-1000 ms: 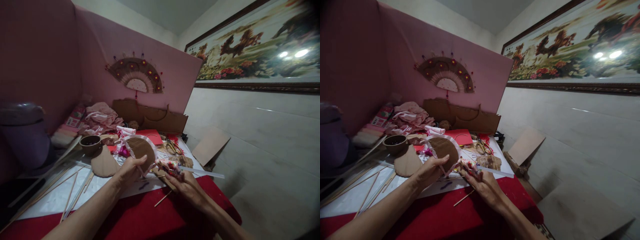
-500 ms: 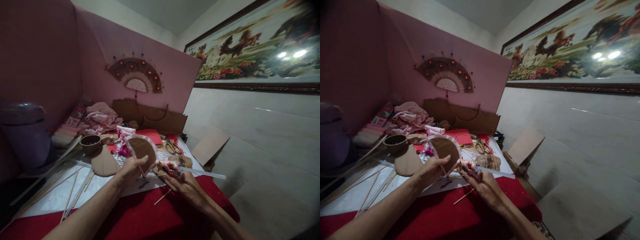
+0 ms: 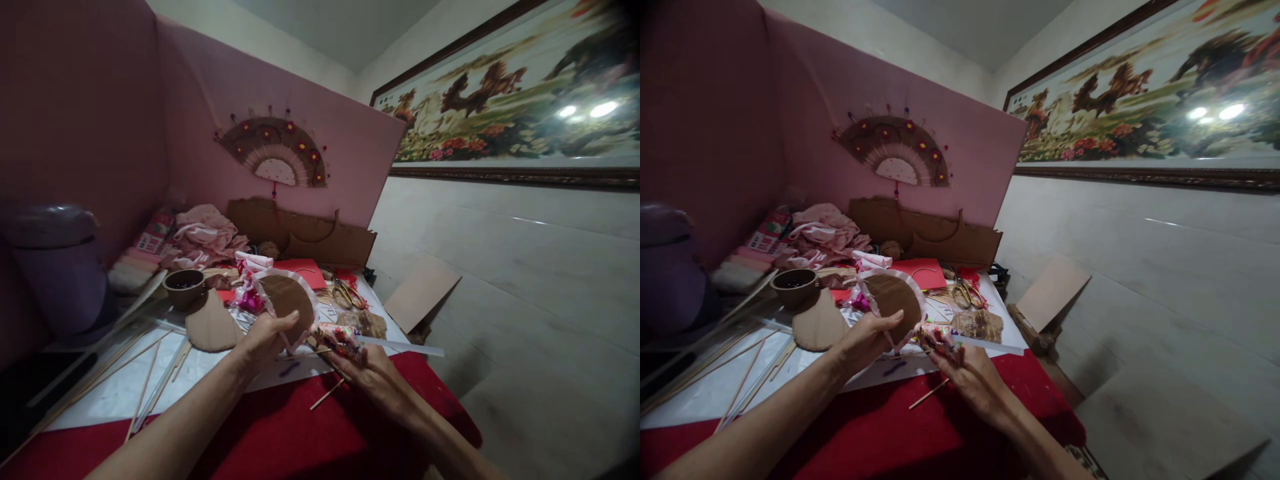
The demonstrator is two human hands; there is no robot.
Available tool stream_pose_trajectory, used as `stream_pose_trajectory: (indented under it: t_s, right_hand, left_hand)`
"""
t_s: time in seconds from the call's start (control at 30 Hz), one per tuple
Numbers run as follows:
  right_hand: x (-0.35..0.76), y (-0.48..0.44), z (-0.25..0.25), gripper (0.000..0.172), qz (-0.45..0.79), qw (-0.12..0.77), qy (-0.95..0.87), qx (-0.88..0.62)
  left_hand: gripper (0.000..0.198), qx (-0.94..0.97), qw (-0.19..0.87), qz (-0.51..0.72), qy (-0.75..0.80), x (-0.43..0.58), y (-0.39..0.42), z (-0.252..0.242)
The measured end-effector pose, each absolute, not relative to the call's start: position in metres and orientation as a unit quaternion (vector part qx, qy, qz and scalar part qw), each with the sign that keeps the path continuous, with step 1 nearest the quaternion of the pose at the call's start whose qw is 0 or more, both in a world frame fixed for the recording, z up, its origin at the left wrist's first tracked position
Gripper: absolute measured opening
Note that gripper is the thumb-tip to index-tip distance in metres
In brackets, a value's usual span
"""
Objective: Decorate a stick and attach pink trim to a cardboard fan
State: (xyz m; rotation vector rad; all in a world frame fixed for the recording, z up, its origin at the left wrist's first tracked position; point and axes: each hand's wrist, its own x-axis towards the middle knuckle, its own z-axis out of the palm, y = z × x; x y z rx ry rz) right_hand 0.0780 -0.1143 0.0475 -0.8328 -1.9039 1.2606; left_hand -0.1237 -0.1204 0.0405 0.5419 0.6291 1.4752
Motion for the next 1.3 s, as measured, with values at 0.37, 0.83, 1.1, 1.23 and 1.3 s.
stream_pose_trajectory:
  t_s: [0.37, 0.83, 1.1, 1.23, 1.3]
  right_hand:
    - [0.076, -0.118, 0.063, 0.034, 0.44, 0.282, -0.787, -0.328]
    - [0.079, -0.123, 0.073, 0.037, 0.401, 0.31, -0.8, -0.321]
    - [0.078, -0.124, 0.079, 0.034, 0.394, 0.32, -0.806, -0.305]
    - [0.08, -0.123, 0.075, 0.031, 0.39, 0.321, -0.809, -0.301]
    - [0.081, -0.123, 0.071, 0.033, 0.398, 0.309, -0.809, -0.304]
  left_hand:
    - [0.02, 0.257, 0.657, 0.658, 0.265, -0.123, -0.118, 0.04]
    - [0.044, 0.299, 0.668, 0.627, 0.267, -0.126, -0.118, 0.035]
    - [0.052, 0.3, 0.666, 0.632, 0.26, -0.125, -0.12, 0.036]
    - [0.041, 0.284, 0.663, 0.635, 0.278, -0.126, -0.118, 0.037]
    - [0.032, 0.281, 0.661, 0.637, 0.28, -0.127, -0.117, 0.035]
